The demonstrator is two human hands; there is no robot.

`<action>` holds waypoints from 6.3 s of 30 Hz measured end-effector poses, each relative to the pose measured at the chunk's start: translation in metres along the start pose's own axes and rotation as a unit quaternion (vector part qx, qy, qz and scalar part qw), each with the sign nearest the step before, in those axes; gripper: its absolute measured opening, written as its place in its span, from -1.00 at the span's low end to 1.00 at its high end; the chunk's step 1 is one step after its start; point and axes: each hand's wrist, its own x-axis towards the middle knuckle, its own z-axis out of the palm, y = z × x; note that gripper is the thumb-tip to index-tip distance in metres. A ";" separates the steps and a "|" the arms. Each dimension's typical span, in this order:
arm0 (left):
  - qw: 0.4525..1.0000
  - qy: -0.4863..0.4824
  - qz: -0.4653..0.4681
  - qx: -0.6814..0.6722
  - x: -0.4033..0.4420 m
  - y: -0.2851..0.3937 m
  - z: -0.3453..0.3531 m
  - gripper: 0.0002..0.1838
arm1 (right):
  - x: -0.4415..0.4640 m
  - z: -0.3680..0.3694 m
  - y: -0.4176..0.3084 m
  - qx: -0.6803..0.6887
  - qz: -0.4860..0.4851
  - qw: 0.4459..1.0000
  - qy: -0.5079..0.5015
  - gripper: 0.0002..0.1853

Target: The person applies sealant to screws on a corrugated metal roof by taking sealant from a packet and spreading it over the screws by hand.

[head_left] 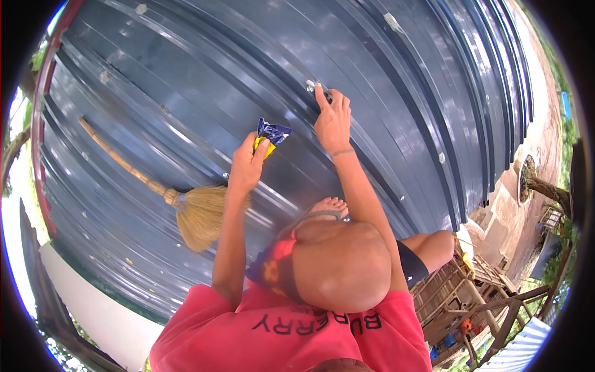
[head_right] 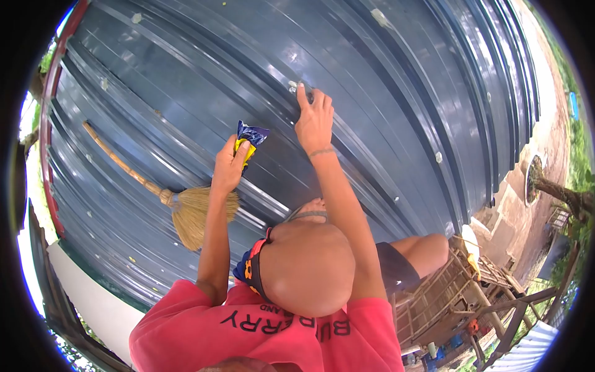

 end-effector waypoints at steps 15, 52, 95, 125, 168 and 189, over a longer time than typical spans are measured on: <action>1.000 0.004 -0.010 0.022 -0.010 -0.003 -0.005 -0.63 | 0.026 -0.017 -0.009 0.079 -0.007 0.997 0.020 -0.44; 1.000 0.014 -0.017 0.012 -0.026 -0.024 -0.019 -0.64 | -0.004 0.000 -0.023 -0.216 -0.085 0.973 0.021 -0.29; 0.999 -0.005 -0.037 0.021 -0.026 -0.023 -0.023 -0.64 | -0.023 0.001 -0.008 -0.316 -0.078 0.946 -0.012 -0.23; 1.000 -0.008 -0.005 0.030 -0.025 -0.023 -0.018 -0.65 | -0.031 -0.005 -0.009 -0.305 -0.056 0.951 -0.022 -0.24; 0.753 -0.590 0.262 0.124 -0.023 0.067 0.314 -0.69 | -0.273 -0.198 0.101 0.413 0.481 0.711 0.306 -0.55; 0.765 -0.614 0.151 0.123 -0.030 0.070 0.315 -0.68 | -0.288 -0.163 0.099 0.577 0.449 0.577 0.365 -0.59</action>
